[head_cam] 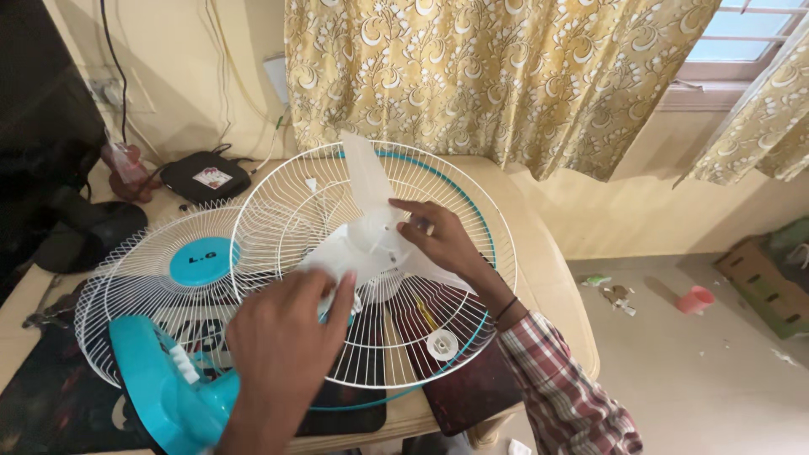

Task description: The person assembles a table fan by attaching the fan blades to the motor hub, securing them with a plastic nut, and then attaching the front and rear wire cages to complete the assembly.

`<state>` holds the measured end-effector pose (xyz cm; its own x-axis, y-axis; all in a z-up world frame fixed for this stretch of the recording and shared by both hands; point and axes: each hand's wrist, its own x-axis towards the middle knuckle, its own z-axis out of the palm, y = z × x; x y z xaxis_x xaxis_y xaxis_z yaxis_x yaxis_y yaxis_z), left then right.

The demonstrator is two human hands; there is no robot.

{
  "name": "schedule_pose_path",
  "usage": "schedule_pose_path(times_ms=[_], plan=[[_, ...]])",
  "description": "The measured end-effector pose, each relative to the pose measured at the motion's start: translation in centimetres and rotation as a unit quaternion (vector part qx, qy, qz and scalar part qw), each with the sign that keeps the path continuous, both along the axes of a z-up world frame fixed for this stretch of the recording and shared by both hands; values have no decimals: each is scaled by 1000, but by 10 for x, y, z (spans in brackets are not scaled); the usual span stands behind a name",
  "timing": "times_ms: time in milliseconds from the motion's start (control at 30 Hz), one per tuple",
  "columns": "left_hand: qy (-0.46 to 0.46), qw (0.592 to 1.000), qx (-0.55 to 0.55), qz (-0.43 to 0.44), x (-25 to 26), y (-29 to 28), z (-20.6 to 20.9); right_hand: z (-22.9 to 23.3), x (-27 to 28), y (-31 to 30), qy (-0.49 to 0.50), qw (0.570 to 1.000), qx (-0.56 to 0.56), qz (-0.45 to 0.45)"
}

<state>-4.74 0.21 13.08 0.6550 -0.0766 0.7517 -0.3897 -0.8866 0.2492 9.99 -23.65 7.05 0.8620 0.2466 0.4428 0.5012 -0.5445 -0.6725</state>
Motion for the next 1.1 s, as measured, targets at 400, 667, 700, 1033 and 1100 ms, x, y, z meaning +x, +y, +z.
schedule_pose_path(times_ms=[400,667,700,1033,1100], plan=[[384,909,163,6,162,-6,7,3,0,4,21,997,55,-45],[419,894,-16,-159,234,4,-44,-10,-6,5,32,995,81,-56],[431,882,-36,-187,239,2,-46,-12,-9,4,28,995,85,-53],[491,835,-119,-217,228,0,-36,-1,-16,-9,25,997,78,-2],[505,819,-163,-221,222,1,-37,4,-12,-10,42,997,66,18]])
